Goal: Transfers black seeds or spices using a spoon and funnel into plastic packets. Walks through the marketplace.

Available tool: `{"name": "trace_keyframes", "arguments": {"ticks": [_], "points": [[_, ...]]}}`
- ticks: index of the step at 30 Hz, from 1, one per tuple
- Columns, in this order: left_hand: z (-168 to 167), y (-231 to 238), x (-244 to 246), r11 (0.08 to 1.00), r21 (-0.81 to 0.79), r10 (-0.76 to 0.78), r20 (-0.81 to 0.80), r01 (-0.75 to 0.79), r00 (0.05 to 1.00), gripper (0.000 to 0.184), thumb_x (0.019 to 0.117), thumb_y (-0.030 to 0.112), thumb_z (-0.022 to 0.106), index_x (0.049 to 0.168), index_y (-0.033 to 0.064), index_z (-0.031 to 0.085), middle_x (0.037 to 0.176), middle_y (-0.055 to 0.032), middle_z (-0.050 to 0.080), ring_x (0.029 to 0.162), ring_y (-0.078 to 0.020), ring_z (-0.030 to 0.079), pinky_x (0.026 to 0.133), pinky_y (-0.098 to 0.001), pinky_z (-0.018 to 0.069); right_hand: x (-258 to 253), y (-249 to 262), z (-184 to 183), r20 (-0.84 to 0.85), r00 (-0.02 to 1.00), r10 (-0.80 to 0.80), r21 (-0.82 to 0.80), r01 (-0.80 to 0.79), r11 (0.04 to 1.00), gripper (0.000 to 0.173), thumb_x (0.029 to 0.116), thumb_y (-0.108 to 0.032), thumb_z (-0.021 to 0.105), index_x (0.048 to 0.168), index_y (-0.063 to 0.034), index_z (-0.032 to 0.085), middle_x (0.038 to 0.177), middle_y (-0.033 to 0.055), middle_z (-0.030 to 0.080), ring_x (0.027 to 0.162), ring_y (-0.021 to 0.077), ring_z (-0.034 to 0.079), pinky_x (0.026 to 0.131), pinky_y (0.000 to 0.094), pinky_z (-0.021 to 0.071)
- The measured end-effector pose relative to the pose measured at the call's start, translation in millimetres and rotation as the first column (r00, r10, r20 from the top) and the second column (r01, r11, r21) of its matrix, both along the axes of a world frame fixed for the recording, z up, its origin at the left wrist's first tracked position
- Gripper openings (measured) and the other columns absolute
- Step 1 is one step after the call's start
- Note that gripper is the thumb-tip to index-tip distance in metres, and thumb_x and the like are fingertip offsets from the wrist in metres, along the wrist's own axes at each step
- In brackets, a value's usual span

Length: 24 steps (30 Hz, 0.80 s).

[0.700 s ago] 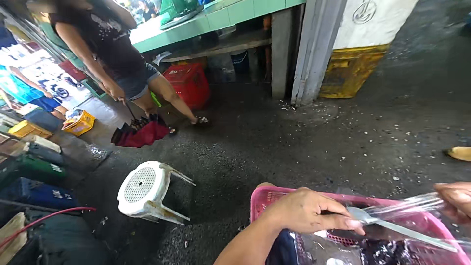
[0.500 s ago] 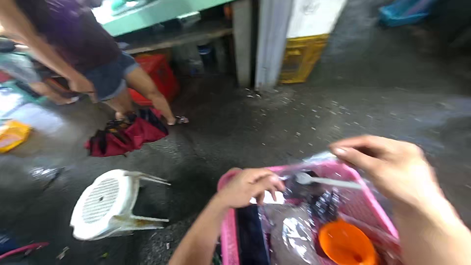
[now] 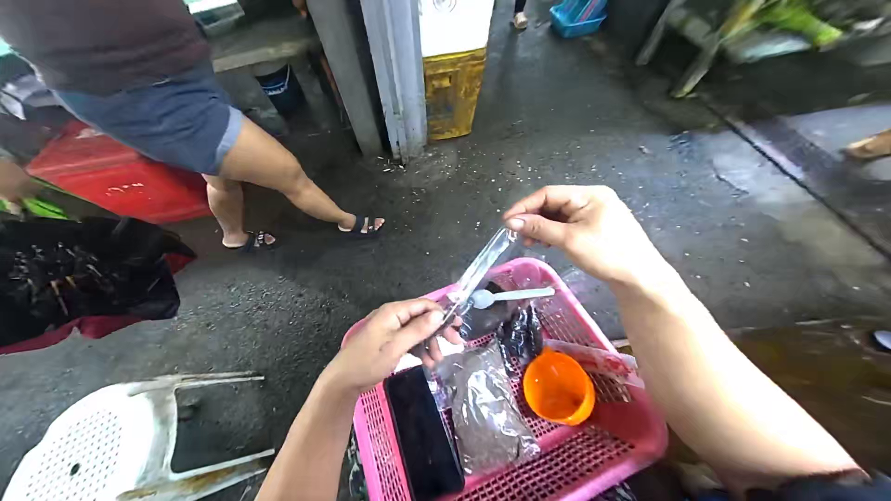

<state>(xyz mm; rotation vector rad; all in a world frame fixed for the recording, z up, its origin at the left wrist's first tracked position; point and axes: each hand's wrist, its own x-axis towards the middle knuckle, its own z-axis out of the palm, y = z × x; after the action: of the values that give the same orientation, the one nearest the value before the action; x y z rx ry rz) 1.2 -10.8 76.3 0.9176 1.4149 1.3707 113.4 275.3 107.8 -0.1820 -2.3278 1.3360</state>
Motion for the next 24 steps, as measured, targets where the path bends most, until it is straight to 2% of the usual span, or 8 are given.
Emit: {"name": "trace_keyframes", "arguments": {"ticks": [2,4,8,10,12,14,18,24], "points": [[5.4,-4.3,-1.3,0.992,-0.096,0.059,-0.199,-0.079,0.978,0.028,0.1084,0.021,0.046,0.113,0.0053,0.069,0.097,0.0000,0.074,0.073,-0.0062,0.068,0.067,-0.0234,0.0583,-1.2,4.1,-5.7,0.060,0.997,0.043,-0.009,-0.043,0.999,0.006,0.0947,-0.014,0.073,0.098,-0.0132,0.077,0.078,-0.0037,0.072,0.065,0.0059,0.066,0.060,0.0236,0.0574],[16.6,-12.1,-6.4,0.966,-0.200,0.070,-0.409,-0.164,0.910,0.025,0.1065,0.023,0.050,0.109,0.0093,0.071,0.089,0.0051,0.074,0.071,-0.0030,0.067,0.066,-0.0214,0.0575,-0.5,6.9,-15.9,0.123,0.986,0.111,-0.008,-0.110,0.994,0.005,0.0937,-0.012,0.073,0.096,-0.0129,0.078,0.077,-0.0035,0.072,0.065,0.0051,0.066,0.062,0.0247,0.0574],[52.6,-19.3,-17.1,0.898,-0.381,-0.062,-0.603,-0.220,0.795,0.021,0.1042,0.027,0.053,0.102,0.0159,0.071,0.080,0.0117,0.069,0.064,0.0037,0.060,0.061,-0.0162,0.0507,1.3,3.0,-38.1,0.241,0.947,0.212,0.075,-0.236,0.969,0.003,0.0922,-0.016,0.076,0.095,-0.0159,0.078,0.083,-0.0052,0.072,0.072,0.0043,0.066,0.068,0.0278,0.0565],[71.6,-13.3,-21.1,0.840,-0.493,-0.181,-0.647,-0.225,0.741,0.022,0.1050,0.031,0.053,0.101,0.0188,0.071,0.078,0.0123,0.067,0.065,0.0031,0.058,0.062,-0.0189,0.0488,-2.6,-1.2,-47.5,0.288,0.931,0.226,0.163,-0.281,0.946,0.002,0.0910,-0.018,0.078,0.092,-0.0174,0.079,0.091,-0.0043,0.073,0.088,0.0084,0.068,0.081,0.0340,0.0570],[85.5,-1.8,-25.3,0.771,-0.596,-0.308,-0.655,-0.222,0.690,0.025,0.1060,0.034,0.053,0.100,0.0185,0.072,0.079,0.0081,0.066,0.069,-0.0026,0.059,0.067,-0.0280,0.0492,-7.8,-3.0,-54.2,0.331,0.912,0.243,0.232,-0.328,0.916,0.004,0.0900,-0.020,0.079,0.089,-0.0171,0.080,0.100,-0.0024,0.074,0.104,0.0154,0.065,0.094,0.0406,0.0516],[93.3,11.0,-28.4,0.732,-0.642,-0.386,-0.665,-0.226,0.639,0.027,0.1059,0.034,0.053,0.094,0.0182,0.071,0.076,0.0051,0.064,0.070,-0.0074,0.059,0.067,-0.0340,0.0480,-11.4,-5.0,-53.5,0.419,0.883,0.210,0.281,-0.346,0.895,0.006,0.0914,-0.023,0.078,0.089,-0.0180,0.081,0.107,-0.0018,0.072,0.110,0.0195,0.061,0.096,0.0428,0.0489],[98.4,32.1,-34.3,0.691,-0.683,-0.481,-0.679,-0.237,0.555,0.032,0.1058,0.034,0.053,0.084,0.0192,0.071,0.072,0.0046,0.065,0.066,-0.0096,0.060,0.063,-0.0361,0.0483,-16.5,-11.1,-46.5,0.569,0.814,0.118,0.324,-0.354,0.877,0.008,0.0940,-0.024,0.075,0.094,-0.0198,0.082,0.114,-0.0026,0.070,0.114,0.0209,0.059,0.097,0.0432,0.0487],[108.7,53.0,-31.4,0.656,-0.717,-0.559,-0.671,-0.236,0.487,0.033,0.1051,0.034,0.055,0.079,0.0183,0.069,0.068,0.0037,0.063,0.064,-0.0105,0.060,0.061,-0.0367,0.0475,-18.2,-13.4,-46.7,0.612,0.787,0.077,0.353,-0.359,0.864,0.008,0.0946,-0.024,0.074,0.094,-0.0219,0.082,0.113,-0.0039,0.071,0.113,0.0200,0.060,0.096,0.0434,0.0500]]}}
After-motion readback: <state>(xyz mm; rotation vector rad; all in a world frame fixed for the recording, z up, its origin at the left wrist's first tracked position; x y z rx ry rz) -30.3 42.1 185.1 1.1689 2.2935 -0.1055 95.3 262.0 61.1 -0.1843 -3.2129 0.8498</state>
